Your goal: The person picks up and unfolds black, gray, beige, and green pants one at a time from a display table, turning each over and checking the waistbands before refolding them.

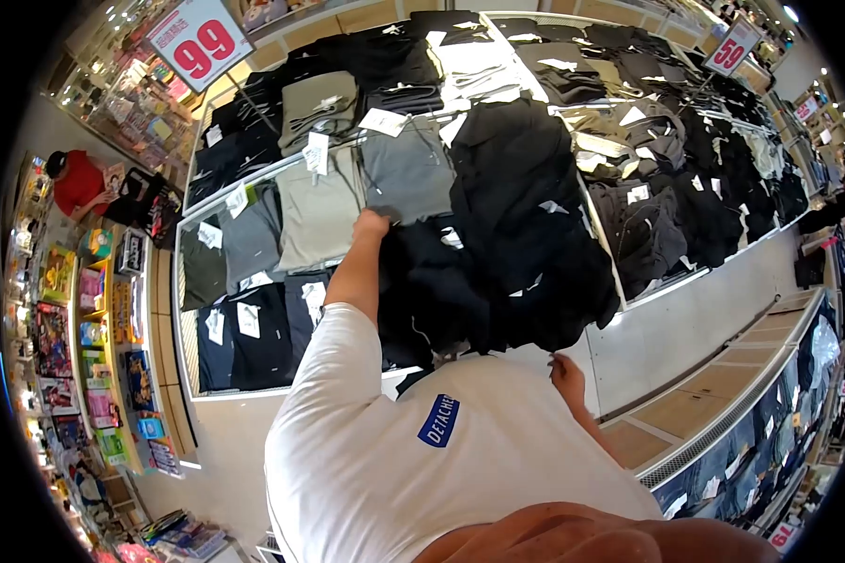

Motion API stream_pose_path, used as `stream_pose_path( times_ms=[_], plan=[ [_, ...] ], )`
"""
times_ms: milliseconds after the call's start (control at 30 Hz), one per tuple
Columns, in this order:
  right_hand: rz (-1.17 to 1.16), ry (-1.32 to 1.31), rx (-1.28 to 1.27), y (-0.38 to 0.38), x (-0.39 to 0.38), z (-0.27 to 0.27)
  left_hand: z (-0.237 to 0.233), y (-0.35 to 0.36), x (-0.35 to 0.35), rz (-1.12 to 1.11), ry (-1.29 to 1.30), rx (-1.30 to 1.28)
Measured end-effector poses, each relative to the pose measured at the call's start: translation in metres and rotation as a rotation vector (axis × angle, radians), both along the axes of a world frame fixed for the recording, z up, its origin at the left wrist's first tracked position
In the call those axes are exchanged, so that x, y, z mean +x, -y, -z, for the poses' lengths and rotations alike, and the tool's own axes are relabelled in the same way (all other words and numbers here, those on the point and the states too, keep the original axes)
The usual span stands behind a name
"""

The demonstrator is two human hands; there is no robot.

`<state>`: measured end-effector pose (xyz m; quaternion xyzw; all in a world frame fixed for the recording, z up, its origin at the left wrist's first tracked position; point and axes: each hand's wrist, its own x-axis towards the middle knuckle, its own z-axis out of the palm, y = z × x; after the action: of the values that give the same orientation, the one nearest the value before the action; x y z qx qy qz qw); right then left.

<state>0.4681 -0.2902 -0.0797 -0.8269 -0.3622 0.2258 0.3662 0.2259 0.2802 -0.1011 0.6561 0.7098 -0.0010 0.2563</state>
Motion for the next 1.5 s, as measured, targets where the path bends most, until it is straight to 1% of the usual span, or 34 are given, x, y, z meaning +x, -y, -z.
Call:
stream_pose_path(
  times_ms=[33, 100, 167, 200, 267, 300, 333, 400, 433, 467, 533, 567, 600, 633, 667, 700, 733, 767, 800, 867, 1000, 1067, 1133, 1200, 1300, 1367, 1400, 1433, 1500],
  plan=[
    [0.012, 0.009, -0.007, 0.012, -0.002, 0.004, 0.003, -0.004, 0.005, -0.074, 0.009, -0.039],
    [0.031, 0.026, -0.02, 0.029, -0.007, 0.004, -0.006, 0.0, 0.014, -0.07, 0.0, -0.022],
    [0.086, -0.002, -0.092, 0.037, -0.009, 0.001, -0.024, 0.01, 0.022, -0.052, -0.029, 0.054],
    [0.086, -0.002, -0.09, 0.037, -0.007, 0.0, -0.017, 0.005, 0.025, -0.053, -0.028, 0.056],
    [0.103, -0.119, -0.05, 0.037, -0.003, 0.001, 0.01, -0.018, 0.029, 0.014, 0.071, 0.124],
    [0.092, -0.124, -0.048, 0.032, -0.002, 0.0, 0.008, -0.025, 0.033, 0.056, 0.057, 0.141],
    [0.07, -0.114, -0.06, 0.023, 0.002, -0.005, -0.001, -0.027, 0.032, 0.044, 0.052, 0.145],
    [0.042, -0.101, -0.065, 0.009, 0.009, -0.01, -0.018, -0.028, 0.029, 0.228, 0.083, 0.182],
    [0.021, -0.096, -0.065, 0.0, 0.014, -0.009, -0.014, -0.031, 0.025, 0.205, 0.128, 0.182],
    [0.003, -0.089, -0.058, -0.011, 0.021, -0.007, -0.01, -0.032, 0.02, 0.199, 0.088, 0.161],
    [-0.009, -0.084, -0.06, -0.022, 0.028, -0.011, 0.014, -0.029, 0.008, 0.222, -0.003, 0.109],
    [-0.041, -0.024, -0.099, -0.023, 0.033, -0.006, 0.019, -0.023, 0.005, 0.248, -0.053, 0.085],
    [-0.069, 0.038, -0.137, -0.026, 0.036, -0.001, 0.016, -0.008, 0.002, 0.225, -0.021, 0.102],
    [-0.067, 0.027, -0.135, -0.027, 0.034, -0.007, 0.012, -0.002, 0.0, 0.222, -0.012, 0.003],
    [-0.053, 0.06, -0.205, -0.025, 0.032, -0.009, 0.035, -0.004, -0.004, 0.168, 0.004, 0.027],
    [-0.044, -0.006, -0.159, -0.02, 0.033, -0.001, 0.021, 0.013, 0.001, 0.074, 0.02, 0.114],
    [-0.021, -0.004, -0.135, -0.016, 0.032, 0.001, -0.007, 0.03, 0.006, -0.056, 0.08, 0.088],
    [-0.042, -0.02, -0.198, -0.008, 0.028, -0.002, -0.03, 0.044, 0.012, -0.097, -0.028, 0.068],
    [-0.065, -0.035, -0.266, 0.0, 0.026, -0.002, -0.028, 0.043, 0.015, -0.079, -0.023, 0.075],
    [-0.064, -0.021, -0.275, 0.019, 0.024, 0.005, -0.017, 0.041, 0.014, 0.0, -0.201, 0.043],
    [-0.052, -0.015, -0.319, 0.049, 0.022, 0.01, -0.031, 0.044, 0.018, -0.011, -0.218, 0.082],
    [-0.033, -0.016, -0.342, 0.061, 0.022, 0.015, -0.039, 0.045, 0.019, -0.068, -0.194, 0.062],
    [-0.021, -0.022, -0.371, 0.073, 0.024, 0.022, -0.028, 0.036, 0.019, -0.081, -0.189, 0.083],
    [-0.034, -0.008, -0.394, 0.084, 0.028, 0.032, -0.006, 0.019, 0.016, -0.181, 0.046, 0.093],
    [-0.021, 0.0, -0.418, 0.094, 0.033, 0.038, 0.086, -0.044, -0.003, -0.039, 0.232, 0.163],
    [-0.007, 0.007, -0.444, 0.103, 0.038, 0.051, 0.036, 0.003, 0.008, -0.116, 0.166, 0.236],
    [0.007, 0.014, -0.469, 0.108, 0.041, 0.058, -0.005, 0.035, 0.017, -0.156, 0.134, 0.271],
    [0.006, 0.018, -0.469, 0.114, 0.045, 0.062, -0.014, 0.04, 0.02, -0.158, 0.137, 0.271],
    [-0.007, -0.02, -0.586, 0.127, 0.051, 0.071, -0.021, 0.045, 0.024, -0.074, -0.105, 0.18]
  ],
)
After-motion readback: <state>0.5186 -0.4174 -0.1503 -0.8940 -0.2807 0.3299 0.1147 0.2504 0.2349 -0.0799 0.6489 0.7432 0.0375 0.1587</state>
